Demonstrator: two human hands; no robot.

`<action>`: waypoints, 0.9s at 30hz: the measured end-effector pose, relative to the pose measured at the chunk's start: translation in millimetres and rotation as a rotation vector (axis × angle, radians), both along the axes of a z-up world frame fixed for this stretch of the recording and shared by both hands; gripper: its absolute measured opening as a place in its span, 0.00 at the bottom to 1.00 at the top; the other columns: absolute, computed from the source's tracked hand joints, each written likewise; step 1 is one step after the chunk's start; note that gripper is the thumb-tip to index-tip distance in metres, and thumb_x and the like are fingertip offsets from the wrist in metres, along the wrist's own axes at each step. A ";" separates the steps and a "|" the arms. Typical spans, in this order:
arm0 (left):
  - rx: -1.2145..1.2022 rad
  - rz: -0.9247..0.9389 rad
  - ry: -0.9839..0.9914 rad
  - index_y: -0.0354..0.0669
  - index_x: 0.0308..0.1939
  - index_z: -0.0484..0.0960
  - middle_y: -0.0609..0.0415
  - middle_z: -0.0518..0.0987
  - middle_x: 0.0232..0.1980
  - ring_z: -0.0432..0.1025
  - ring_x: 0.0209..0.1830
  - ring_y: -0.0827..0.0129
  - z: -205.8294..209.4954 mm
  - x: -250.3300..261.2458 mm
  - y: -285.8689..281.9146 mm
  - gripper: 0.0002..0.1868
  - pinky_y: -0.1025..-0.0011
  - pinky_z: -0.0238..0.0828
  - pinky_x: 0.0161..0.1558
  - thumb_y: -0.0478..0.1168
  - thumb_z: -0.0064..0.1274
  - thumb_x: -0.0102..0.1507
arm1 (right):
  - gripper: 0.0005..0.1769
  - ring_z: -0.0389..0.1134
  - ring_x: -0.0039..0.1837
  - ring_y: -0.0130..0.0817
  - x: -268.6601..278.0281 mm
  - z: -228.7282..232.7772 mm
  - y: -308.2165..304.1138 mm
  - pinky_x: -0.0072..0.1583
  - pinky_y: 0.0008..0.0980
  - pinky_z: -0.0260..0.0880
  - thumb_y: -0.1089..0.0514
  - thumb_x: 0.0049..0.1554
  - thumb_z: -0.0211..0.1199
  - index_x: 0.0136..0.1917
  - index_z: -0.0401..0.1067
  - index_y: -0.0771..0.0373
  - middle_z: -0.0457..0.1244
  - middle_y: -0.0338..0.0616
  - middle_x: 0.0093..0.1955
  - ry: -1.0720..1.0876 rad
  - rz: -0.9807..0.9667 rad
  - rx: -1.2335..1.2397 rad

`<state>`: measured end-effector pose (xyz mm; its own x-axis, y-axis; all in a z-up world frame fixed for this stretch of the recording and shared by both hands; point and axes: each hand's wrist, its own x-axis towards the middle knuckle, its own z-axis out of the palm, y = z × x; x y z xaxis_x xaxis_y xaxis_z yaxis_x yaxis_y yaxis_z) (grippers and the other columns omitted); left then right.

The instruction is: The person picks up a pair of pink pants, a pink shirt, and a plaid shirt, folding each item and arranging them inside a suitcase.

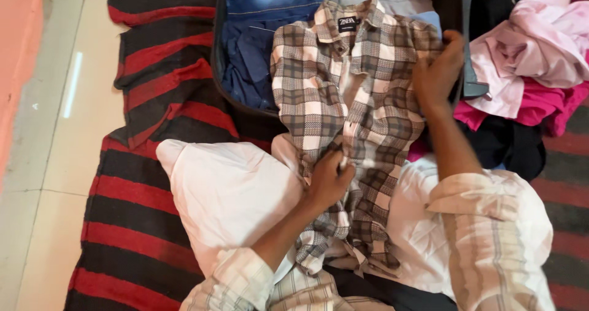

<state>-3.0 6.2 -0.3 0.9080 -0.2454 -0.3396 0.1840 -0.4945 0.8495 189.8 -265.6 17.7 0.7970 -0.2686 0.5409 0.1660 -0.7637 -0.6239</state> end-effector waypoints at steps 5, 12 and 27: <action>-0.809 0.434 0.583 0.41 0.66 0.69 0.56 0.78 0.56 0.75 0.53 0.77 16.7 -24.5 10.7 0.36 0.64 0.76 0.37 0.54 0.57 0.58 | 0.36 0.68 0.50 0.64 46.7 9.7 -40.3 0.49 0.52 0.69 0.56 0.56 0.79 0.67 0.62 0.72 0.65 0.64 0.49 0.147 0.155 -0.291; -0.157 -0.295 0.307 0.35 0.54 0.86 0.46 0.88 0.45 0.80 0.38 0.64 56.7 -58.4 34.9 0.28 0.65 0.77 0.44 0.57 0.60 0.64 | 0.18 0.68 0.52 0.63 68.9 9.1 -52.8 0.52 0.54 0.68 0.58 0.64 0.74 0.56 0.66 0.66 0.67 0.64 0.47 0.150 0.284 -0.396; -0.407 -0.451 0.420 0.36 0.62 0.72 0.46 0.79 0.54 0.74 0.53 0.58 74.6 -137.7 59.0 0.30 0.61 0.71 0.56 0.46 0.58 0.60 | 0.16 0.70 0.49 0.66 86.9 -2.5 -32.4 0.48 0.55 0.69 0.61 0.64 0.71 0.55 0.65 0.67 0.68 0.62 0.46 0.071 0.124 -0.206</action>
<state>-140.7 65.2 74.3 0.5027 -0.7445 -0.4392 0.3877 -0.2600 0.8844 276.7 -298.0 15.2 0.8550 -0.0565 0.5155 0.2273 -0.8526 -0.4705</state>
